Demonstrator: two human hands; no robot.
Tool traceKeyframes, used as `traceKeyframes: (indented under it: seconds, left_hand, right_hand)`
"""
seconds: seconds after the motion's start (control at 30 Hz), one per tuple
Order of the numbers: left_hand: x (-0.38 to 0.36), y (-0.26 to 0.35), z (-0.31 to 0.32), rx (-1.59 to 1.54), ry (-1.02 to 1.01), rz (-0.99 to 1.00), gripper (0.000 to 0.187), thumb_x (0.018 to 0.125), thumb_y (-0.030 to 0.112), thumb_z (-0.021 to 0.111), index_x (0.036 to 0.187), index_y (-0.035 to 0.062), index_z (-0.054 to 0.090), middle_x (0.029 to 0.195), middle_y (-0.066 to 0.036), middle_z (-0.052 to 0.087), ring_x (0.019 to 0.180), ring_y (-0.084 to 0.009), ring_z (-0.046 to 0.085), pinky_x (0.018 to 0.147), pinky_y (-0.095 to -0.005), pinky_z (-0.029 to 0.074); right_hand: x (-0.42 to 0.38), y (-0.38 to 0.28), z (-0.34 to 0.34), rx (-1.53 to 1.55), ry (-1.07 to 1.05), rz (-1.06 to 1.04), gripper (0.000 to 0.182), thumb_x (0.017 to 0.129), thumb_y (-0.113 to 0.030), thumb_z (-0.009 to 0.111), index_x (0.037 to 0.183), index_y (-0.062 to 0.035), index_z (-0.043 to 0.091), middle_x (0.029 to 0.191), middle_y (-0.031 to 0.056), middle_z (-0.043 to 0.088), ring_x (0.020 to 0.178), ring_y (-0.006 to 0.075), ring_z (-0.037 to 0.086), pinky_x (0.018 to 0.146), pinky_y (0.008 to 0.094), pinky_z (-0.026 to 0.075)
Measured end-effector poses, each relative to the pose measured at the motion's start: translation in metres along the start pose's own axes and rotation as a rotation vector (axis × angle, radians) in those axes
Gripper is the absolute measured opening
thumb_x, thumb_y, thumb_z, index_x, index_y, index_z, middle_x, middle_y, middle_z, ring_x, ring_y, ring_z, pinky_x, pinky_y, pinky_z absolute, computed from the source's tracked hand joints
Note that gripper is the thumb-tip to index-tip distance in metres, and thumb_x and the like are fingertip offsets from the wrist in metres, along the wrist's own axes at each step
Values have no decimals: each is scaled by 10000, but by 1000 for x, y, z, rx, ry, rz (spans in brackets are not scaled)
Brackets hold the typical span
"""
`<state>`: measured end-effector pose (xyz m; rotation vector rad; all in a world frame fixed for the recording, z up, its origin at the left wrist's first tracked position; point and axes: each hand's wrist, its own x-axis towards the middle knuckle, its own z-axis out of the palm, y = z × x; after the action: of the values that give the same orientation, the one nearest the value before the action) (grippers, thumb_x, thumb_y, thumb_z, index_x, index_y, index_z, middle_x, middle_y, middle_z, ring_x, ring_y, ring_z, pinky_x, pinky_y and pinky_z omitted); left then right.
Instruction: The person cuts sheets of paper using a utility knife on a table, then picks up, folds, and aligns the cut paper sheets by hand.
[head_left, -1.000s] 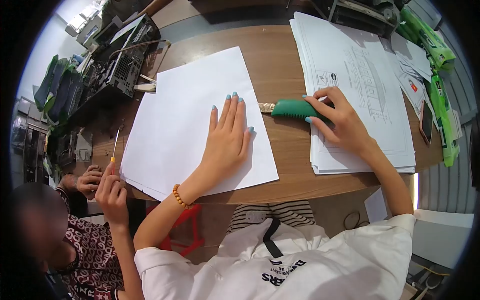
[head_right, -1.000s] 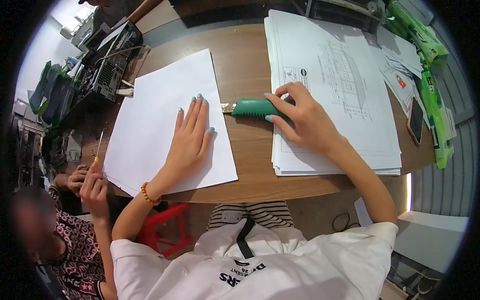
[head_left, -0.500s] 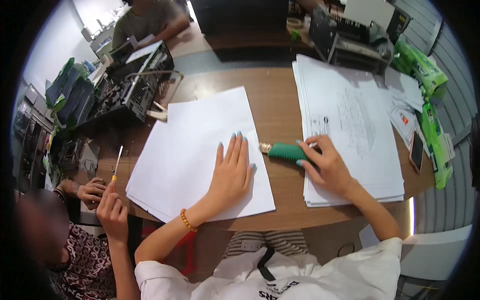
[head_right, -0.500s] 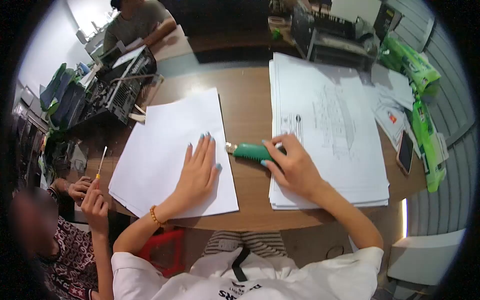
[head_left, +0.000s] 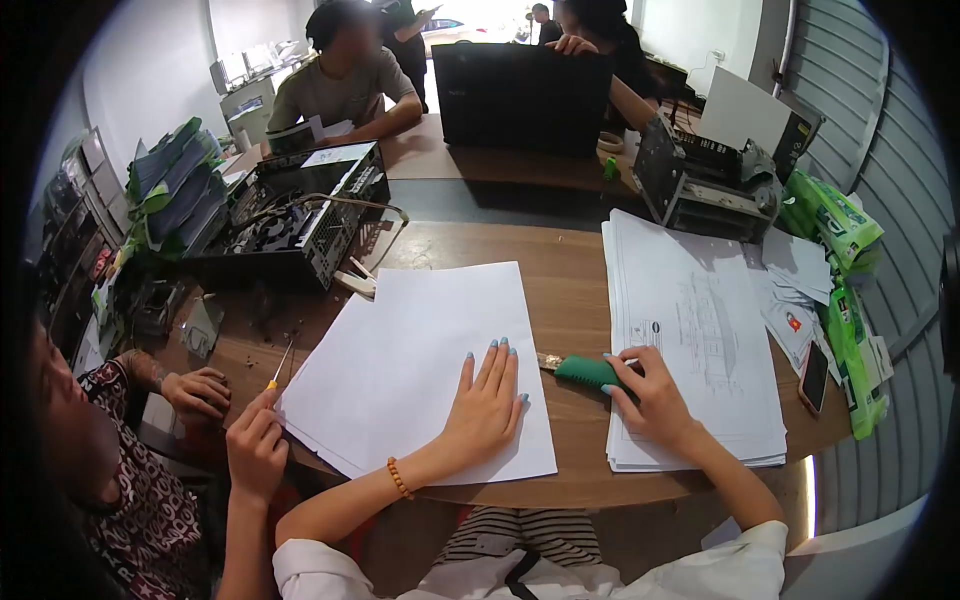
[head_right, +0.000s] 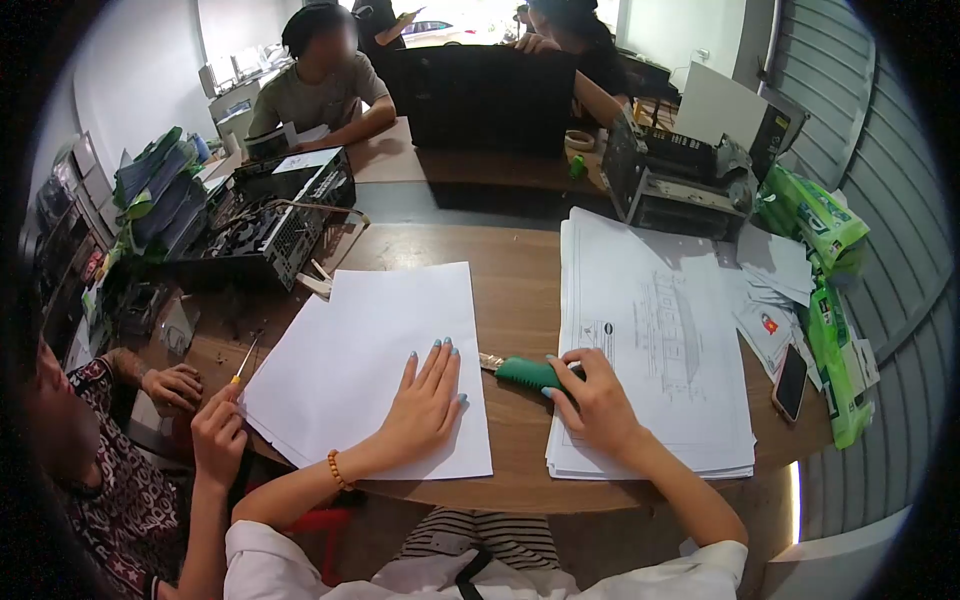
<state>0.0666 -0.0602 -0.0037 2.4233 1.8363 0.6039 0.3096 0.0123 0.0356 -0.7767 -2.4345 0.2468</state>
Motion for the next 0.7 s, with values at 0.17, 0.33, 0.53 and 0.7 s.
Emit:
traceKeyframes:
  seconds: [0.17, 0.33, 0.53, 0.7]
  left_hand:
    - [1, 0, -2, 4, 10, 5, 534, 892, 204, 386, 1305, -111, 260, 1383, -273, 254, 1317, -372, 205, 1055, -520, 142]
    - [0, 2, -2, -4, 4, 11, 515, 891, 184, 386, 1286, -128, 277, 1371, -286, 266, 1307, -387, 219, 1054, -522, 140]
    - [2, 1, -5, -1, -8, 23, 497, 894, 160, 363, 1284, -134, 274, 1367, -303, 255, 1309, -396, 209, 1060, -511, 135]
    - [2, 5, -8, 28, -25, -3, 495, 901, 155, 343, 1286, -144, 255, 1373, -307, 238, 1316, -386, 197, 1066, -508, 120]
  right_hand:
    - [1, 1, -3, 11, 2, 31, 360, 765, -59, 621, 1097, 51, 535, 1002, 174, 484, 851, 300, 492, 760, 354, 437]
    - [9, 5, 6, 23, 6, 34, 357, 777, -57, 614, 1112, 37, 534, 998, 170, 478, 842, 292, 491, 764, 349, 437]
    - [8, 13, 8, 3, 33, 12, 352, 779, -72, 619, 1104, 39, 540, 1001, 166, 482, 856, 280, 490, 761, 346, 438]
    - [20, 13, 17, 8, 41, 27, 345, 780, -79, 621, 1095, 41, 542, 1001, 163, 487, 866, 279, 488, 763, 346, 436]
